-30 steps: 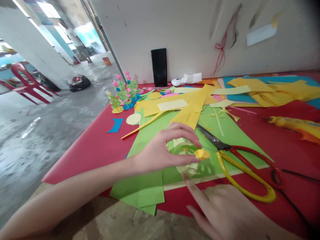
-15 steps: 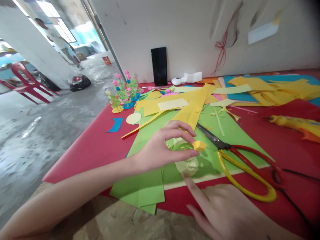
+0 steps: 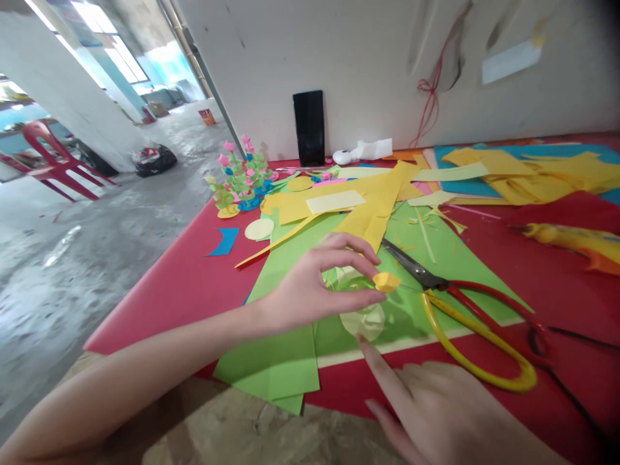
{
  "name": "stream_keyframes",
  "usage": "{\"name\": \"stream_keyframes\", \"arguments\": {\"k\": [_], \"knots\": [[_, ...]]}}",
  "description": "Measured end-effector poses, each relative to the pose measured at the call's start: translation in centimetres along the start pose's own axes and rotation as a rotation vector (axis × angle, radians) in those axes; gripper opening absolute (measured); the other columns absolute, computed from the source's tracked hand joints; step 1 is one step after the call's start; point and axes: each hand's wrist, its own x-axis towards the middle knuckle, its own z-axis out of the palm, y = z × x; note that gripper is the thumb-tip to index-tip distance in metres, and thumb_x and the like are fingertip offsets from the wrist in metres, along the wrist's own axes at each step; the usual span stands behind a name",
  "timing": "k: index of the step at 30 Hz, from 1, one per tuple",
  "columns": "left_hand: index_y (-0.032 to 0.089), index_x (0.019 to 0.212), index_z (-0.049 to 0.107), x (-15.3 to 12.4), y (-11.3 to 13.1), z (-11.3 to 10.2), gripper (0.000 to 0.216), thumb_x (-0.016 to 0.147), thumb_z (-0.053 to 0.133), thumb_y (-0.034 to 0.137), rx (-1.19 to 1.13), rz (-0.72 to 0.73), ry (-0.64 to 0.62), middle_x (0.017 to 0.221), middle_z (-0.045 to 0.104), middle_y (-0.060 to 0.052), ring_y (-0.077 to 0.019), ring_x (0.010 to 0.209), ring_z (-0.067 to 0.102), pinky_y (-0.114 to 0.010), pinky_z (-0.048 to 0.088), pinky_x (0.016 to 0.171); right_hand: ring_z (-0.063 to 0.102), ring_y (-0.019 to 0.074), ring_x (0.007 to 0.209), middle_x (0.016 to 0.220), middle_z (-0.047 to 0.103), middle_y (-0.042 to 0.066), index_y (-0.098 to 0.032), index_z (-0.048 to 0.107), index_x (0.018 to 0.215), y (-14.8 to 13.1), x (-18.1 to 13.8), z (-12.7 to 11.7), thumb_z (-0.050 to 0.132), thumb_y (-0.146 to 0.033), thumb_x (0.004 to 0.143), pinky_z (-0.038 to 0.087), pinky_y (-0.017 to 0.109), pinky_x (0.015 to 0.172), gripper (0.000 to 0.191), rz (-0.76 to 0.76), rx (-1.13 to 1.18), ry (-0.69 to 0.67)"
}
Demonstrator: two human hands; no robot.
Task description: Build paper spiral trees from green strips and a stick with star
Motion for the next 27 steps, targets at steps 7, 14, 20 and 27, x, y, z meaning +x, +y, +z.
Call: {"name": "stream_keyframes", "arguments": {"k": [7, 14, 20, 27], "knots": [[0.015, 0.076, 0.062, 0.1, -0.1, 0.0, 0.01, 0.071, 0.069, 0.019, -0.02, -0.006, 0.014, 0.095, 0.057, -0.006, -0.0156, 0.093, 0.054, -0.033, 0.042, 0.089, 0.048, 0.0133, 0.038, 0.044, 0.05, -0.002, -0.007, 0.063, 0.101, 0.0, 0.1, -0.3, 0.021, -0.024, 0.093, 0.029, 0.03, 0.041, 0.046, -0.014, -0.054, -0.014], [0.016, 0.076, 0.062, 0.1, -0.2, 0.1, 0.009, 0.07, 0.069, 0.018, -0.041, 0.004, 0.018, 0.093, 0.058, -0.006, -0.0157, 0.092, 0.055, -0.033, 0.043, 0.088, 0.05, 0.0138, 0.038, 0.045, 0.052, -0.001, -0.008, 0.063, 0.099, 0.1, 0.1, -0.3, 0.022, -0.022, 0.093, 0.028, 0.031, 0.04, 0.044, -0.014, -0.042, -0.018], [0.018, 0.082, 0.066, 0.2, -0.6, -0.5, 0.014, 0.069, 0.071, 0.021, -0.048, 0.072, -0.06, 0.096, 0.057, -0.007, -0.0173, 0.097, 0.053, -0.034, 0.042, 0.091, 0.048, 0.0139, 0.035, 0.041, 0.05, -0.001, -0.009, 0.066, 0.092, 0.0, 0.2, 0.1, 0.023, -0.021, 0.092, 0.028, 0.031, 0.038, 0.045, 0.0, -0.027, 0.005], [0.02, 0.093, 0.065, 0.4, -1.1, -1.4, 0.036, 0.059, 0.078, 0.023, -0.023, 0.129, -0.177, 0.102, 0.055, -0.007, -0.0199, 0.101, 0.051, -0.035, 0.041, 0.093, 0.047, 0.0139, 0.035, 0.042, 0.051, -0.001, -0.009, 0.065, 0.096, 0.0, 0.1, 0.3, 0.022, -0.021, 0.092, 0.027, 0.031, 0.038, 0.045, -0.004, -0.016, -0.018]]}}
